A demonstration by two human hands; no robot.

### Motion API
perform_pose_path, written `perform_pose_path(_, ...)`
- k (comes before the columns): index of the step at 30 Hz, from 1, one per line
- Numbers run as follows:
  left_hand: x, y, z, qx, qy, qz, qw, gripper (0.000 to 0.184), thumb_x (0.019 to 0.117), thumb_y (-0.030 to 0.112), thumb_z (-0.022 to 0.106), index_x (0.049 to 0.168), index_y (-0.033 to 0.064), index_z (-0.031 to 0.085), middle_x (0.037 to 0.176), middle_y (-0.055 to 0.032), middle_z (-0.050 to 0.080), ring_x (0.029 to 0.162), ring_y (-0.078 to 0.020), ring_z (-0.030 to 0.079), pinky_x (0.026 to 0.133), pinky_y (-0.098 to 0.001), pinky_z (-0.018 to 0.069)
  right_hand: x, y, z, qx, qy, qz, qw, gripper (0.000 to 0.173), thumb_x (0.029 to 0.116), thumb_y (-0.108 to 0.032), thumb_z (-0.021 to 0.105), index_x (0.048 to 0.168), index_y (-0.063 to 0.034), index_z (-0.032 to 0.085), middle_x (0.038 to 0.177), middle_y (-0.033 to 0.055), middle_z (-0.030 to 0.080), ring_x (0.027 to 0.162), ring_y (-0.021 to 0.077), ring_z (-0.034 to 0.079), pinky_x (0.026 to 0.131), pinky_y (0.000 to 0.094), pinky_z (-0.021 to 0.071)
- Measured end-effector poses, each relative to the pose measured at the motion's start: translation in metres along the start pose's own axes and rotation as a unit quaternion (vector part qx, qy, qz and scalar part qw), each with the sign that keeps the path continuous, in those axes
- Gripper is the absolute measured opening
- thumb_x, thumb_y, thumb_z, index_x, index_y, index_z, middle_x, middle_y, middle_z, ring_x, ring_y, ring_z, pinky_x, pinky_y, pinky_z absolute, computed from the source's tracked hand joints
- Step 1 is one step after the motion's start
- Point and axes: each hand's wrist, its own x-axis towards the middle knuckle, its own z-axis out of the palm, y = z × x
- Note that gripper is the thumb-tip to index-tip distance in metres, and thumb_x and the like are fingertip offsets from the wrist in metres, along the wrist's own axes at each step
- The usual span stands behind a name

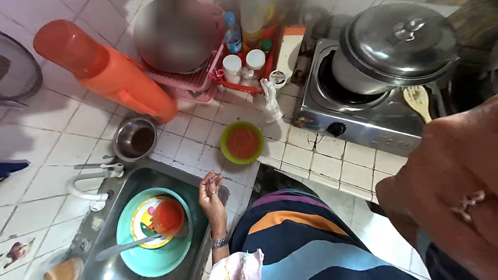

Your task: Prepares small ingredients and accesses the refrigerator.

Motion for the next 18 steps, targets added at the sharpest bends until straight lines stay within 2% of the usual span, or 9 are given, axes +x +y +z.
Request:
perform_pose_path(1, 0.001, 0.000, -0.001, -0.003, -0.002, -0.004, 1.000, 0.029, 0.1064, 0.011, 0.039, 0.121, -0.0080, 0.055, 0.124, -0.0085, 0.064, 0.098, -0.0113, 0.070, 0.088, -0.0295, 0.0600, 0.001, 0.006, -0.015, 0.045, -0.047, -0.044, 0.997, 0.013, 0.0969, 0.000, 0.052, 0.086, -0.0026, 0.060, 0.064, -0.0066, 0.059, 0.054, -0.0097, 0.053, 0.058, 0.0020, 0.0434)
perform_pose_path(2, 0.001, 0.000, -0.002, -0.005, -0.003, -0.005, 1.000, 0.029, 0.1061, 0.010, 0.039, 0.121, -0.0078, 0.055, 0.124, -0.0088, 0.064, 0.099, -0.0119, 0.070, 0.088, -0.0298, 0.0600, 0.007, 0.009, -0.031, 0.088, -0.081, -0.065, 0.991, 0.020, 0.1027, -0.008, 0.053, 0.084, -0.0068, 0.059, 0.063, -0.0044, 0.061, 0.053, -0.0048, 0.059, 0.053, 0.0058, 0.0485)
perform_pose_path(3, 0.001, -0.001, -0.002, -0.008, -0.003, -0.004, 1.000, 0.029, 0.1059, 0.010, 0.039, 0.121, -0.0077, 0.055, 0.124, -0.0089, 0.064, 0.099, -0.0122, 0.070, 0.087, -0.0297, 0.0601, 0.016, 0.011, -0.046, 0.171, -0.116, -0.063, 0.976, 0.024, 0.1049, -0.013, 0.049, 0.084, -0.0076, 0.059, 0.065, 0.0000, 0.062, 0.052, 0.0016, 0.062, 0.049, 0.0111, 0.0525)
perform_pose_path(5, 0.003, -0.002, -0.002, -0.010, -0.005, 0.001, 1.000, 0.028, 0.1057, 0.011, 0.039, 0.121, -0.0077, 0.055, 0.124, -0.0084, 0.064, 0.098, -0.0117, 0.070, 0.087, -0.0295, 0.0602, 0.033, 0.024, -0.066, 0.210, -0.160, -0.073, 0.962, 0.028, 0.1092, -0.021, 0.040, 0.091, -0.0101, 0.058, 0.068, 0.0020, 0.063, 0.052, 0.0082, 0.066, 0.045, 0.0191, 0.0562)
perform_pose_path(7, 0.003, -0.004, -0.004, -0.017, -0.004, 0.012, 1.000, 0.028, 0.1061, 0.010, 0.041, 0.121, -0.0098, 0.055, 0.122, -0.0092, 0.065, 0.098, -0.0120, 0.070, 0.088, -0.0311, 0.0607, 0.047, 0.047, -0.087, 0.119, -0.147, -0.078, 0.979, 0.028, 0.1104, -0.028, 0.041, 0.101, -0.0148, 0.064, 0.076, -0.0020, 0.065, 0.053, 0.0067, 0.064, 0.044, 0.0207, 0.0563)
perform_pose_path(9, 0.003, 0.001, -0.002, 0.000, -0.002, -0.002, 1.000, 0.031, 0.1070, 0.011, 0.038, 0.124, -0.0098, 0.054, 0.115, -0.0070, 0.066, 0.099, -0.0094, 0.069, 0.090, -0.0296, 0.0590, 0.059, 0.093, -0.104, -0.055, -0.042, -0.082, 0.994, 0.029, 0.1116, -0.033, 0.038, 0.103, -0.0215, 0.063, 0.078, -0.0056, 0.070, 0.053, 0.0054, 0.063, 0.045, 0.0215, 0.0556)
perform_pose_path(11, 0.004, 0.002, -0.003, 0.014, -0.001, -0.008, 1.000, 0.034, 0.1081, 0.013, 0.036, 0.125, -0.0082, 0.056, 0.104, -0.0046, 0.070, 0.096, -0.0102, 0.070, 0.090, -0.0307, 0.0587, 0.062, 0.156, -0.128, -0.212, 0.005, -0.048, 0.976, 0.030, 0.1126, -0.031, 0.031, 0.111, -0.0159, 0.057, 0.084, -0.0031, 0.072, 0.060, 0.0064, 0.066, 0.054, 0.0234, 0.0576)
perform_pose_path(14, 0.005, 0.000, -0.004, 0.028, -0.011, 0.006, 1.000, 0.038, 0.1083, 0.018, 0.034, 0.122, -0.0064, 0.060, 0.102, -0.0033, 0.071, 0.093, -0.0106, 0.069, 0.088, -0.0306, 0.0578, 0.060, 0.233, -0.160, -0.342, 0.019, 0.011, 0.939, 0.034, 0.1125, -0.021, 0.032, 0.123, 0.0015, 0.055, 0.094, 0.0092, 0.071, 0.067, 0.0108, 0.068, 0.063, 0.0283, 0.0588)
perform_pose_path(18, 0.003, -0.001, -0.003, 0.009, -0.004, 0.008, 1.000, 0.031, 0.1050, 0.010, 0.039, 0.125, -0.0082, 0.054, 0.117, -0.0086, 0.067, 0.100, -0.0129, 0.069, 0.090, -0.0318, 0.0591, 0.066, 0.280, -0.177, -0.377, 0.046, 0.044, 0.924, 0.031, 0.1129, -0.019, 0.036, 0.126, 0.0001, 0.057, 0.096, 0.0110, 0.071, 0.064, 0.0110, 0.064, 0.057, 0.0260, 0.0539)
